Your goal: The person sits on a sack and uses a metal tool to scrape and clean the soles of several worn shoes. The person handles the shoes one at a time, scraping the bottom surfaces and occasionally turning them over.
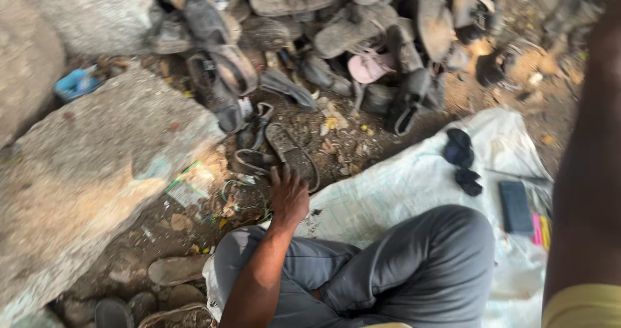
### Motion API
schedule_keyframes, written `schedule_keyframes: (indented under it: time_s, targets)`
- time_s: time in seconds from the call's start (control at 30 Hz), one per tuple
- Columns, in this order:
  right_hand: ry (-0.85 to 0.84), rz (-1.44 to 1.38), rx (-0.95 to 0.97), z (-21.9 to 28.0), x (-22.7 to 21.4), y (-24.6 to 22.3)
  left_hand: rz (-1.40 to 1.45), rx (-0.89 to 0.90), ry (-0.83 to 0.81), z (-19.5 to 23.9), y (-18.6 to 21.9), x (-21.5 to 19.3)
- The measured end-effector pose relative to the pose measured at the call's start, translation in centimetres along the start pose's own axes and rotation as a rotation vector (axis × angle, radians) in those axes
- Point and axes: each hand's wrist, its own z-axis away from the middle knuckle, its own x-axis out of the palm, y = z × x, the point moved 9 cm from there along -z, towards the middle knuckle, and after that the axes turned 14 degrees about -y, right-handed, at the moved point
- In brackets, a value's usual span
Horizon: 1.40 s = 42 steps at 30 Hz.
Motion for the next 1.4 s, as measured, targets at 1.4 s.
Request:
schedule_keyframes:
  time_s: [1.4]
  targets:
    - [-1.133, 0.016, -0.450, 43.9, 40.7, -1.7, 0.817, -0.044, -0.103, -11.7, -2.3, 11.6]
